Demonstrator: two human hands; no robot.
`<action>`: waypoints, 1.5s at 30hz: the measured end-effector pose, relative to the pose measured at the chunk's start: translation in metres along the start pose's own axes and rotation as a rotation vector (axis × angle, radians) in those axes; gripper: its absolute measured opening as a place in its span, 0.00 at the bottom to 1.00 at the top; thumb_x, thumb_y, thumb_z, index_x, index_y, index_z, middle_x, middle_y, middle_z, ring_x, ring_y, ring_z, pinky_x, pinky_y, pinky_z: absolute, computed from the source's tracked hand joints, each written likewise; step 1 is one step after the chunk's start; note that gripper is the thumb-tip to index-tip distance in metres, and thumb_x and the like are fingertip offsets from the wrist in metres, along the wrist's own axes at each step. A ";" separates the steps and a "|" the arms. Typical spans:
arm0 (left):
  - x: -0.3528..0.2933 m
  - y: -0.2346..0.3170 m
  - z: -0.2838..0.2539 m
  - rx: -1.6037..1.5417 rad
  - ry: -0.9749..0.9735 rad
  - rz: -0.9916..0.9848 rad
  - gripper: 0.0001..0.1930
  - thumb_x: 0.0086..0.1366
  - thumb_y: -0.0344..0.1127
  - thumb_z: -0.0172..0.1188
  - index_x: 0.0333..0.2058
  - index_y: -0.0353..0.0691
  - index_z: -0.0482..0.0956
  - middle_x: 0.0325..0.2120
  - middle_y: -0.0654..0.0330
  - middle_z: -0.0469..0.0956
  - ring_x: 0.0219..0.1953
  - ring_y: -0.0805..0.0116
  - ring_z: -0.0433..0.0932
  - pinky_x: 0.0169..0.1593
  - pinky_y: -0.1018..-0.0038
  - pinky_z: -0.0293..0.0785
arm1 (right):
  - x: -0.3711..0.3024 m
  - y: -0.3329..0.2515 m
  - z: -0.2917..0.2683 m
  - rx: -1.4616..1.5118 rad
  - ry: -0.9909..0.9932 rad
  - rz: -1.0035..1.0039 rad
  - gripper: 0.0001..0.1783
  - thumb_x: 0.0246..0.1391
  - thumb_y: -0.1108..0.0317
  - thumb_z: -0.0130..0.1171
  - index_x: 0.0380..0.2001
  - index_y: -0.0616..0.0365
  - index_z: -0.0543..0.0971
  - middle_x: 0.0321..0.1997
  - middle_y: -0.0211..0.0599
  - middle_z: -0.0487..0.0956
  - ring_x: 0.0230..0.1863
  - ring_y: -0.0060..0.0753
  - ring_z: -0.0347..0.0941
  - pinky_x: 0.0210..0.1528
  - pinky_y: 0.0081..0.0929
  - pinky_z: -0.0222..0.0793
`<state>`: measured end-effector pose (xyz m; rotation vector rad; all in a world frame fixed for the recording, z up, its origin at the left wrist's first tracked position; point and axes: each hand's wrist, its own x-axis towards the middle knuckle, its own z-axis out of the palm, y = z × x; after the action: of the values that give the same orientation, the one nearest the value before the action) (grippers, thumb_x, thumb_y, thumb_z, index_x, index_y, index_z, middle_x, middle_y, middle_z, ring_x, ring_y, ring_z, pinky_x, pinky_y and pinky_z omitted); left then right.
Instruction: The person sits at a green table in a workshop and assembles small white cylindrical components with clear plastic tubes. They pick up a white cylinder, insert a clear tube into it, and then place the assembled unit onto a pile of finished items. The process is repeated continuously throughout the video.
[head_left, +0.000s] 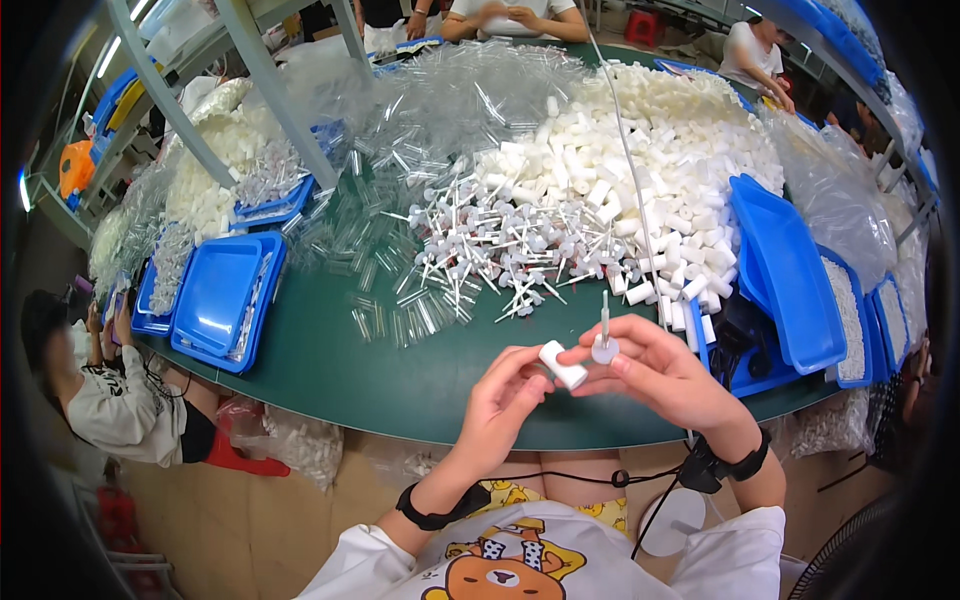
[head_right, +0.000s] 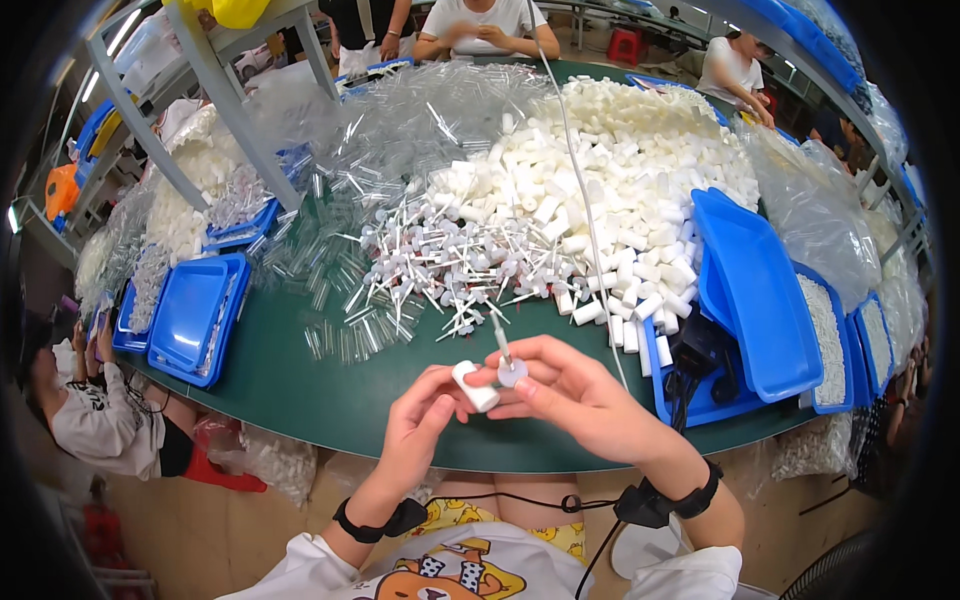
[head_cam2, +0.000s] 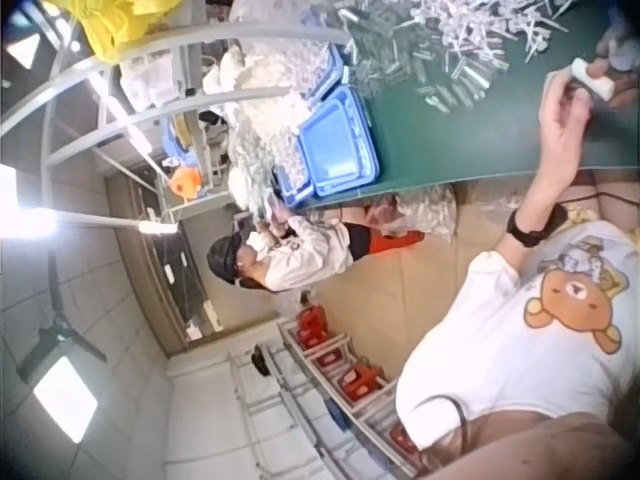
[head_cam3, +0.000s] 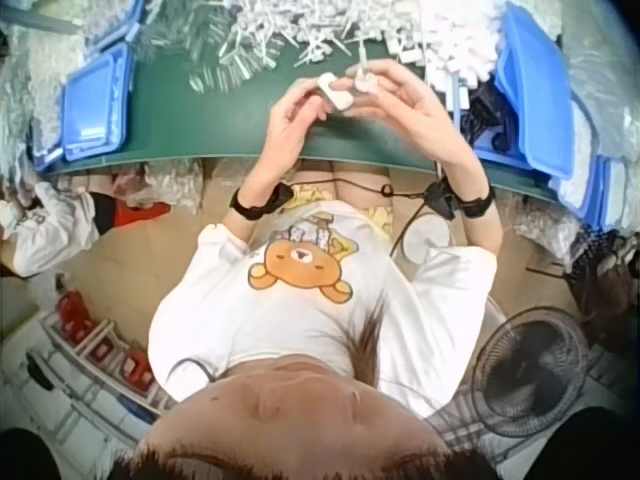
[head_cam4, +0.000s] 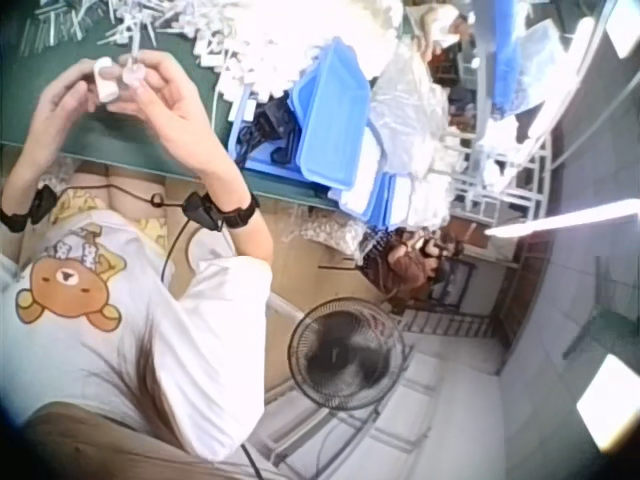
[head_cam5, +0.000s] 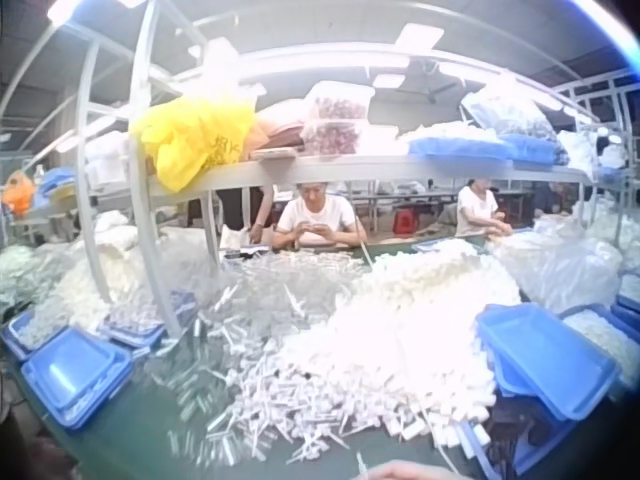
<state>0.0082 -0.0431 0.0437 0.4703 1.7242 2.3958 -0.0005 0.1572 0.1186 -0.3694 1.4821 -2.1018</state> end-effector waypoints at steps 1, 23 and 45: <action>0.000 -0.003 0.000 -0.051 -0.041 -0.024 0.16 0.64 0.31 0.50 0.49 0.32 0.68 0.39 0.60 0.68 0.39 0.76 0.69 0.40 0.81 0.66 | -0.001 0.003 0.003 -0.008 -0.009 0.014 0.17 0.62 0.70 0.41 0.53 0.63 0.60 0.55 0.48 0.68 0.54 0.34 0.67 0.56 0.32 0.63; -0.017 0.006 -0.012 -0.397 0.073 -0.067 0.11 0.57 0.29 0.61 0.33 0.39 0.65 0.41 0.57 0.69 0.50 0.54 0.71 0.50 0.61 0.73 | -0.034 0.027 0.003 -0.022 0.189 -0.051 0.20 0.53 0.79 0.51 0.52 0.66 0.67 0.39 0.38 0.75 0.43 0.25 0.71 0.49 0.24 0.65; -0.014 0.017 0.004 -0.242 -0.004 -0.331 0.20 0.59 0.23 0.56 0.51 0.29 0.67 0.43 0.48 0.74 0.43 0.64 0.76 0.47 0.74 0.74 | -0.026 0.031 0.009 0.144 0.138 0.035 0.15 0.53 0.77 0.54 0.45 0.68 0.70 0.34 0.38 0.77 0.36 0.23 0.72 0.43 0.26 0.68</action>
<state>0.0236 -0.0494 0.0590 0.1415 1.3583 2.3125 0.0340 0.1571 0.0957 -0.1456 1.3908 -2.2290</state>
